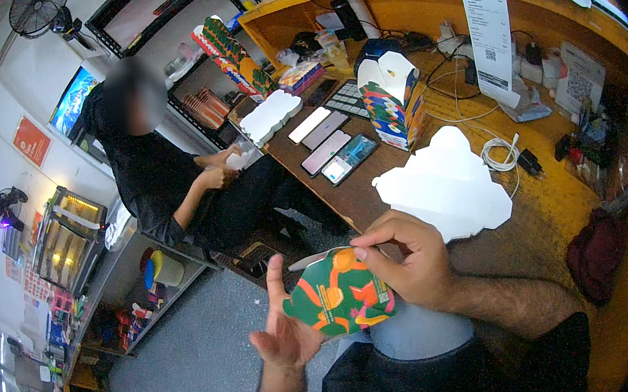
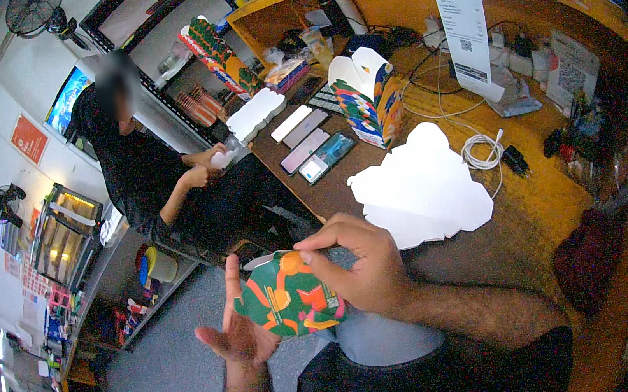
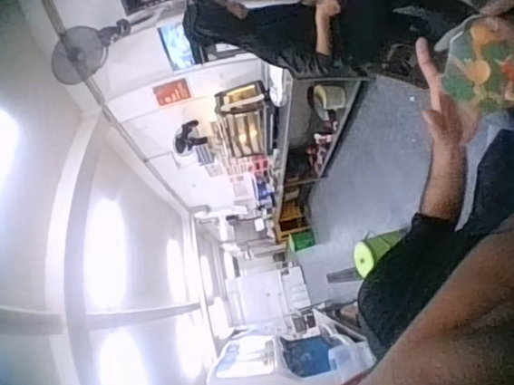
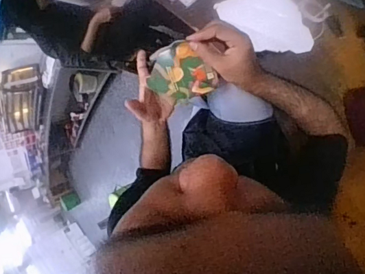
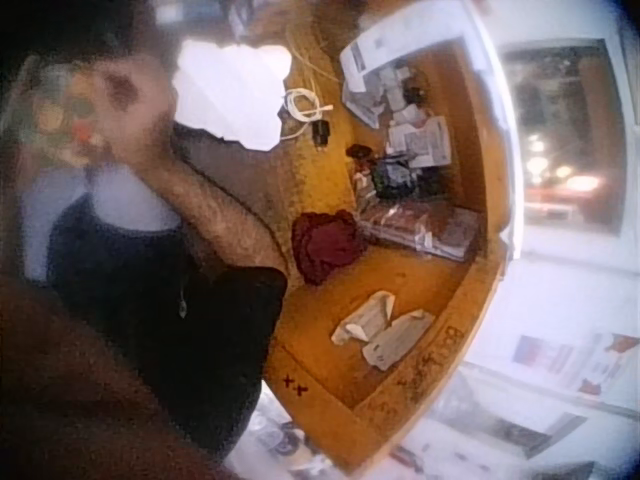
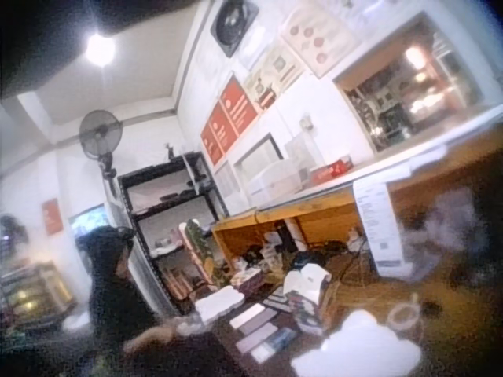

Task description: The person folds flat, colorful printed cardboard pieces into small takeaway boxes by hand. They repeatedly pick up a flat piece, fold along creases, and tuck flaps to form a box, then place the finished box on the counter.

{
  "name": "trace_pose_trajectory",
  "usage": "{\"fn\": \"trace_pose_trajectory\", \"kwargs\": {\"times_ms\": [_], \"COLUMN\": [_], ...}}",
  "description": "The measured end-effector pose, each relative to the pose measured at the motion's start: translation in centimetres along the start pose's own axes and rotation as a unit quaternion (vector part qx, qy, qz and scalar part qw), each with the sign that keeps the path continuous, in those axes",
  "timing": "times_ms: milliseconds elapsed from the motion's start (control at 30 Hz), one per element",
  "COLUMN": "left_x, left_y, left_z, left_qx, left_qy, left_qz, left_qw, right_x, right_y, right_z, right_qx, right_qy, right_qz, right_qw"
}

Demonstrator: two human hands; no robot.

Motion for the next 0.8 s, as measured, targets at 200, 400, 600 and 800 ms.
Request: {"fn": "trace_pose_trajectory", "kwargs": {"times_ms": [200, 400, 600, 800], "left_x": [0.0, 0.2, -0.2, 0.2], "left_y": [-2.3, -2.7, -2.2, -2.7], "left_z": [-1.1, 2.3, 0.7, 0.1], "left_qx": [-0.137, -0.379, -0.315, -0.271], "left_qy": [-0.071, 0.083, -0.095, -0.131], "left_qz": [0.058, 0.128, 0.093, 0.087], "left_qw": [0.986, 0.913, 0.940, 0.950], "right_x": [0.5, 0.9, 1.9, 1.7], "right_y": [-0.4, 0.5, 1.3, 2.5], "right_z": [-1.1, -2.4, -3.6, -4.2], "right_qx": [0.009, 0.044, 0.101, 0.142], "right_qy": [-0.066, -0.159, -0.224, -0.256], "right_qz": [0.018, -0.029, -0.066, -0.139], "right_qw": [0.998, 0.986, 0.967, 0.946]}}
Point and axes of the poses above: each hand's wrist, its own x-axis away from the middle knuckle, its own y-axis out of the palm, z = x × y, the point moved 10 cm from there along -x, towards the middle knuckle, and after that the axes turned 15 degrees about y, right-handed, at the moved point
